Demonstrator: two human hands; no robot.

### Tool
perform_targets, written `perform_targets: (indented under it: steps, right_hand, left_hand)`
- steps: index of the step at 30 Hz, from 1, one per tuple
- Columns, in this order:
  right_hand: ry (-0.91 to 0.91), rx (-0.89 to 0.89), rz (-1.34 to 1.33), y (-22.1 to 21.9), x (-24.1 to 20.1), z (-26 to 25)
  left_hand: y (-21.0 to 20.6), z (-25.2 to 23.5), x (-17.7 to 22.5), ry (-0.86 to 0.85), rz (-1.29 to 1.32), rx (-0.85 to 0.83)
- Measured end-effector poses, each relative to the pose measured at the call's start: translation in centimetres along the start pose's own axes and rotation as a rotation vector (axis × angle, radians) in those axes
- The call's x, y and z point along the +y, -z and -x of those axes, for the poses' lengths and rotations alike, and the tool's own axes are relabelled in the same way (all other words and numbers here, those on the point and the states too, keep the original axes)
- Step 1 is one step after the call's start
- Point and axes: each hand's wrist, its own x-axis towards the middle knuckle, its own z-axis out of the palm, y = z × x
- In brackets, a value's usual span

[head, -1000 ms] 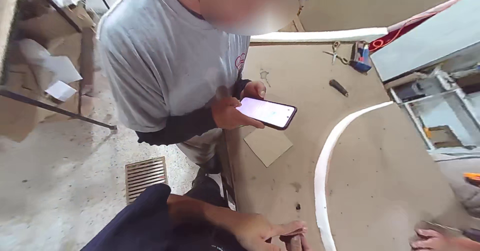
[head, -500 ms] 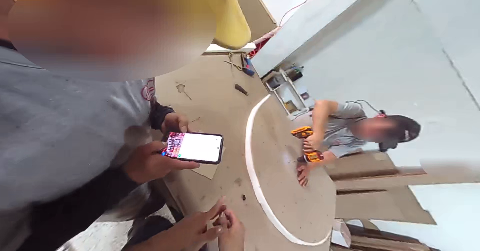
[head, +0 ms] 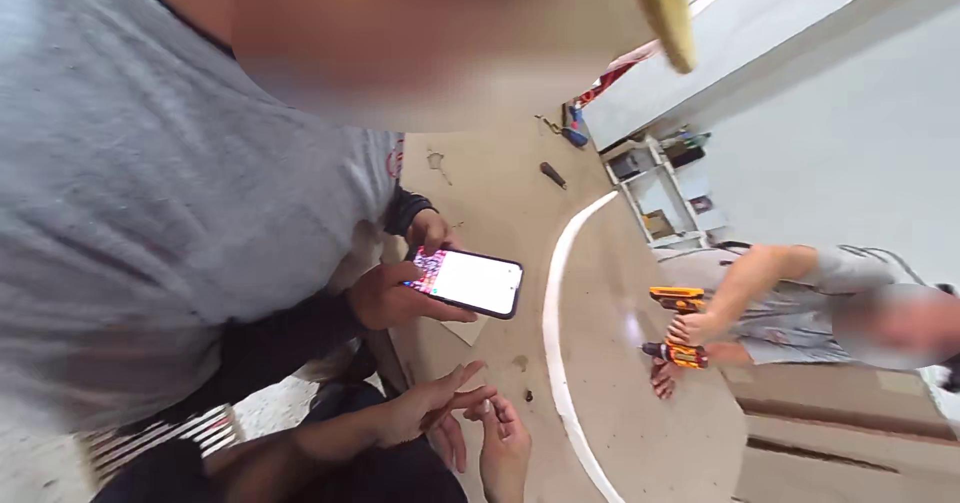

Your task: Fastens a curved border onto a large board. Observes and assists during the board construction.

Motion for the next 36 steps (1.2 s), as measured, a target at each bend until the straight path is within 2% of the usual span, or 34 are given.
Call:
perform_targets:
  steps: [4, 6, 10, 13, 16, 18, 21, 26, 36]
  right_hand:
    - [-0.021, -0.055, -0.099, 0.3, -0.3, 0.2]
    - [-0.051, -0.049, -0.003, 0.6, -0.3, 0.4]
    - [-0.103, -0.015, 0.298, 0.3, -0.1, 0.9]
    - [-0.104, -0.042, 0.382, -0.1, 0.6, 1.5]
    - [-0.07, -0.064, 0.404, -0.3, 0.9, 1.8]
    - [-0.035, -0.069, 0.389, -0.4, 1.1, 1.9]
    - [0.039, -0.085, 0.333, -0.5, 1.4, 1.7]
    - [0.091, -0.119, 0.262, -0.7, 2.1, 2.3]
    - [0.052, 0.049, 0.256, -1.3, 2.9, 3.3]
  left_hand:
    - [0.5, 0.4, -0.4, -0.029, 0.122, -0.015]
    - [0.4, 0.5, -0.5, -0.009, 0.079, 0.009]
    - [-0.4, 0.9, -0.4, 0.053, -0.3, 0.156]
    - [-0.4, 1.0, -0.9, 0.102, -0.528, 0.183]
    - [-0.6, 1.1, -0.5, 0.104, -0.64, 0.191]
    - [-0.6, 1.2, -0.5, 0.09, -0.628, 0.195]
    - [-0.7, 1.6, -0.3, 0.082, -0.465, 0.211]
    - [-1.5, 2.9, 0.3, 0.205, -0.229, 0.267]
    - [-2.3, 3.1, 0.0, 0.271, -0.098, 0.224]
